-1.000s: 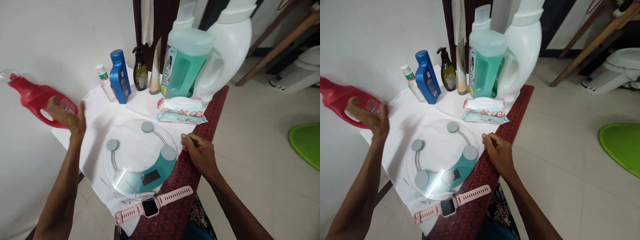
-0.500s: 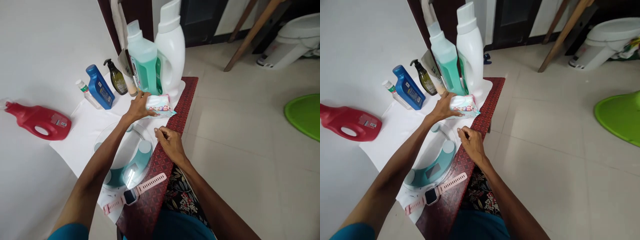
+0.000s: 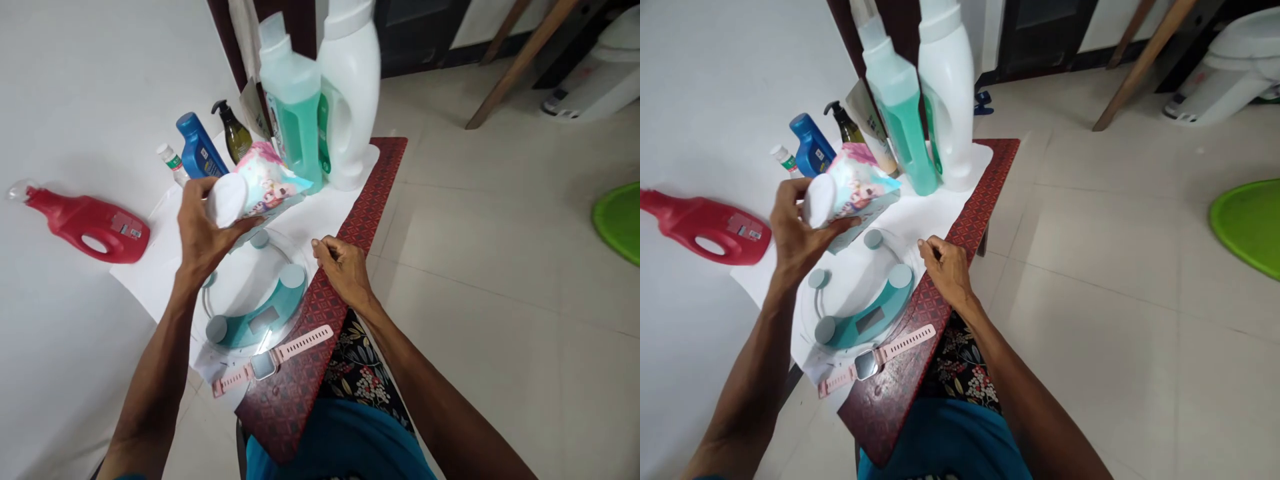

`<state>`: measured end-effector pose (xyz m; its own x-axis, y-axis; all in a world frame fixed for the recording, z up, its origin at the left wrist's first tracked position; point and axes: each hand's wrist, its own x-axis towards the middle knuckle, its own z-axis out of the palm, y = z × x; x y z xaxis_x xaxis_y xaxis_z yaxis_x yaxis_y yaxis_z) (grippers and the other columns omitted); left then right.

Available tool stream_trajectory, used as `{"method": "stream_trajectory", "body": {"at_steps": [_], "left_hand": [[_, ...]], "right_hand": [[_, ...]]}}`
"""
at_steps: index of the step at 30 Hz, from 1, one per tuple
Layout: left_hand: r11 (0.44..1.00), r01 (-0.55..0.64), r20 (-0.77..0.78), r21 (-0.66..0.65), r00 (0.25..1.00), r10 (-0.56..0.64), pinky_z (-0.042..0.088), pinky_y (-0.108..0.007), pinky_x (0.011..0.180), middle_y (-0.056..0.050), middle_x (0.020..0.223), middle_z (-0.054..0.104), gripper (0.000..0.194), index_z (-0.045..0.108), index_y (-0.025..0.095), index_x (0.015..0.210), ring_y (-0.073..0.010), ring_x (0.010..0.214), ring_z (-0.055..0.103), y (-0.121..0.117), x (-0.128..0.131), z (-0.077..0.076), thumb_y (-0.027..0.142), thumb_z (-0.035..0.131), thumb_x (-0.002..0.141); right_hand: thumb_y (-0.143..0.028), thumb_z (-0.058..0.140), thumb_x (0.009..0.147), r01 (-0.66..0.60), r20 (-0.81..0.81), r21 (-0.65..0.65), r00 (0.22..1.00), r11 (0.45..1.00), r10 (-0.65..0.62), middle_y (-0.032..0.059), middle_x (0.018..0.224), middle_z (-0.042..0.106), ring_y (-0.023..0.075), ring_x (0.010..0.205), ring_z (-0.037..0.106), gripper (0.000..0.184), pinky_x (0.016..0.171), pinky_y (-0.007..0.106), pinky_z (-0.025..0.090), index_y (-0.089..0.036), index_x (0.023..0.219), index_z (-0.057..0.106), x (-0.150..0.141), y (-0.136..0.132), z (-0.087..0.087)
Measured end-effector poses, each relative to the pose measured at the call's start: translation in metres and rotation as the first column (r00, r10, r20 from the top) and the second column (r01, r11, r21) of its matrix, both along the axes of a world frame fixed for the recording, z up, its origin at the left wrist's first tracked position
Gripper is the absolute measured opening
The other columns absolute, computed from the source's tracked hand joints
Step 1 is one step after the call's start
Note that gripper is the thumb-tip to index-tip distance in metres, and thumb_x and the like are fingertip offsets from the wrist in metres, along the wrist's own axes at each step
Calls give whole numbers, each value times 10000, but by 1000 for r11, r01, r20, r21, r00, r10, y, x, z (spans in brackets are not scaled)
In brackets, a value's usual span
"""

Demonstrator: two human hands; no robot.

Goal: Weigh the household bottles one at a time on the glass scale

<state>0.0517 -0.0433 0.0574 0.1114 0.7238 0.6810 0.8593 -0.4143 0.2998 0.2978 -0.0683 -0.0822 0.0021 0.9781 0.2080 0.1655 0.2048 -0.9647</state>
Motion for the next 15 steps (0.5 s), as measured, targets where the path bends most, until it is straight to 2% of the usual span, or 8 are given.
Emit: {"method": "stream_trajectory", "body": {"at_steps": [3, 5, 9, 12, 15], "left_hand": [[995, -102, -69, -10, 993, 101, 552, -428, 883, -74, 1138, 673, 776, 644, 218, 1177, -297, 1045, 661, -50, -25, 16, 681, 986, 657], [989, -138, -109, -44, 985, 133, 553, -414, 852, -69, 1104, 684, 761, 645, 220, 1162, -286, 1004, 667, -79, -35, 13, 679, 987, 660], [974, -134, -156, -184, 982, 106, 570, -394, 825, -63, 1089, 698, 740, 642, 227, 1186, -273, 979, 682, -114, -43, -18, 616, 1005, 672], [947, -128, -178, -294, 981, 77, 587, -427, 903, -83, 1150, 711, 713, 636, 224, 1242, -295, 1061, 694, -121, -39, -43, 535, 1003, 716], [915, -145, -194, -376, 978, 75, 568, -518, 1019, -130, 1287, 709, 769, 612, 222, 1379, -350, 1214, 675, -121, -35, -51, 538, 967, 774]], "right_hand": [[-587, 578, 1010, 11, 22, -3, 1000, 1000, -11, -13, 590, 595, 143, 544, 525, 488, 584, 308, 383, -240, 667, 588, -1, 0, -1], [-598, 581, 1014, 17, 39, -6, 999, 1000, -17, -10, 589, 608, 148, 542, 544, 494, 595, 314, 401, -239, 676, 612, -1, 1, -2], [-607, 594, 1009, 22, 61, 4, 998, 1000, -22, -10, 576, 607, 153, 537, 559, 497, 595, 320, 415, -241, 675, 624, -2, 1, -5], [-587, 606, 1007, 28, 65, 17, 997, 999, -29, -11, 584, 610, 152, 546, 565, 479, 605, 322, 422, -242, 675, 621, -3, 0, -6], [-564, 606, 1005, 35, 75, 30, 996, 999, -37, -13, 588, 601, 150, 543, 552, 464, 605, 325, 414, -244, 670, 615, -4, -1, -7]]}}
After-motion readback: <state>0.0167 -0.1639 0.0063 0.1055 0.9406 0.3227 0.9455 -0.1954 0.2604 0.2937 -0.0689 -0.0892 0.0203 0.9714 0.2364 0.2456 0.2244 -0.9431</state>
